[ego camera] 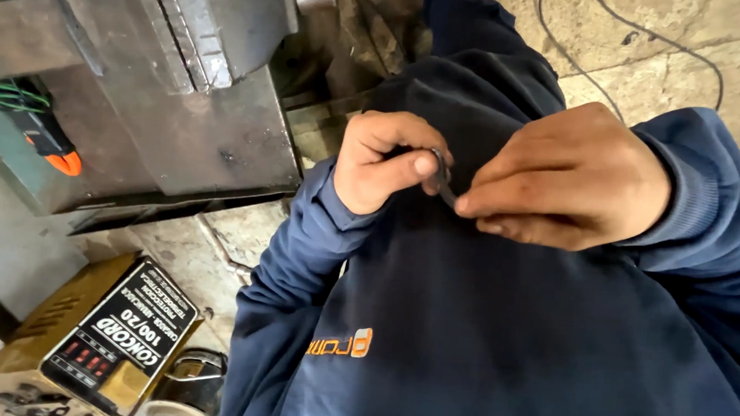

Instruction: Inspecting and assembling small metal brackets and components at a workshop workbench.

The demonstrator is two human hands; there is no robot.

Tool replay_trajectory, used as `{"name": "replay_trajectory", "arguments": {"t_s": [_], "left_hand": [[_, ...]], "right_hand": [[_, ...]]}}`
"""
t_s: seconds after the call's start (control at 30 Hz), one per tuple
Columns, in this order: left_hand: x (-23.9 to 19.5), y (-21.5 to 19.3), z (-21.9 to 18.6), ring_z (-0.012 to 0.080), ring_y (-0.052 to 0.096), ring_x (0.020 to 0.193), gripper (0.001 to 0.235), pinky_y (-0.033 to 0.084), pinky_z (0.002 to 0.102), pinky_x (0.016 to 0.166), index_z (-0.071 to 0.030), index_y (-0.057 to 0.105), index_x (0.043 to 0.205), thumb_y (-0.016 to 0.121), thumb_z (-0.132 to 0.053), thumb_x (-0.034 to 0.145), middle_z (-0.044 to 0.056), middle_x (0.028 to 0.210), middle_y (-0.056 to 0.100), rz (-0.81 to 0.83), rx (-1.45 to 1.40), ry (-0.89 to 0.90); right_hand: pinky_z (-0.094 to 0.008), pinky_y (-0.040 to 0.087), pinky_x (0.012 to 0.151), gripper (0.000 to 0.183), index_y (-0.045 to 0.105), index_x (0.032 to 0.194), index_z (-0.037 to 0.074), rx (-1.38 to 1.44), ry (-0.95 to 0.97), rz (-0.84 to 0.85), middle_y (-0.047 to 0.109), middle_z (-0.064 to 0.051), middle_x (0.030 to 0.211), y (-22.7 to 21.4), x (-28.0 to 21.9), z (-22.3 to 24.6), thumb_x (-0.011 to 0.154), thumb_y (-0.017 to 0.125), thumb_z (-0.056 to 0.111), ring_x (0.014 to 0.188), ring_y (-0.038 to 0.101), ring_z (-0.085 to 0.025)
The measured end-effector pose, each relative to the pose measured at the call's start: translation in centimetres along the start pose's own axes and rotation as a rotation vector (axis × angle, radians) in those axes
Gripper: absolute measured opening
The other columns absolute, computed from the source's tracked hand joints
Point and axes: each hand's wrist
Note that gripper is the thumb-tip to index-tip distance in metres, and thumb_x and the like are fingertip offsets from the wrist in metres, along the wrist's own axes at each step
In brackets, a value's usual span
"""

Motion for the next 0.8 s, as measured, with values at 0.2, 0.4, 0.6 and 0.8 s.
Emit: {"name": "replay_trajectory", "arguments": {"t_s": [0.2,0.4,0.6,0.8], "left_hand": [[-0.1,0.0,0.7,0.0126,0.069,0.073,0.016,0.055,0.026,0.069,0.005,0.070,0.106,0.068,-0.011,0.106,0.009,0.091,0.072,0.091,-0.088,-0.040],[-0.2,0.7,1.2,0.0120,0.068,0.073,0.016,0.056,0.028,0.072,0.004,0.070,0.106,0.070,-0.012,0.105,0.007,0.091,0.072,0.163,-0.297,-0.192],[0.0,1.1,1.4,0.0121,0.068,0.079,0.016,0.057,0.027,0.073,0.004,0.071,0.109,0.069,-0.011,0.106,0.007,0.093,0.072,0.198,-0.353,-0.191],[0.5,1.5,1.6,0.0079,0.066,0.077,0.017,0.056,0.026,0.076,0.004,0.071,0.112,0.070,-0.012,0.107,0.005,0.095,0.072,0.301,-0.432,-0.191]], "right_hand": [[-0.032,0.055,0.061,0.024,0.075,0.105,0.011,0.027,-0.063,0.181,0.074,-0.001,0.095,-1.1,0.9,-0.5,0.085,0.081,0.022,0.079,0.072,-0.020],[-0.036,0.054,0.068,0.034,0.073,0.116,0.011,-0.096,-0.190,0.475,0.071,-0.002,0.097,-2.6,3.0,0.1,0.084,0.069,0.020,0.087,0.071,-0.022],[-0.032,0.054,0.067,0.028,0.073,0.104,-0.001,-0.310,-0.555,0.493,0.071,-0.010,0.097,-3.3,5.2,1.3,0.082,0.069,0.016,0.081,0.069,-0.022],[-0.029,0.054,0.066,0.015,0.071,0.097,-0.002,-0.318,-0.611,0.495,0.069,-0.010,0.093,-2.8,5.9,1.6,0.084,0.071,0.007,0.080,0.069,-0.022]]}}
Point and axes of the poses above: each hand's wrist, its own x-axis towards the middle knuckle, its own y-axis out of the palm, z = x × y
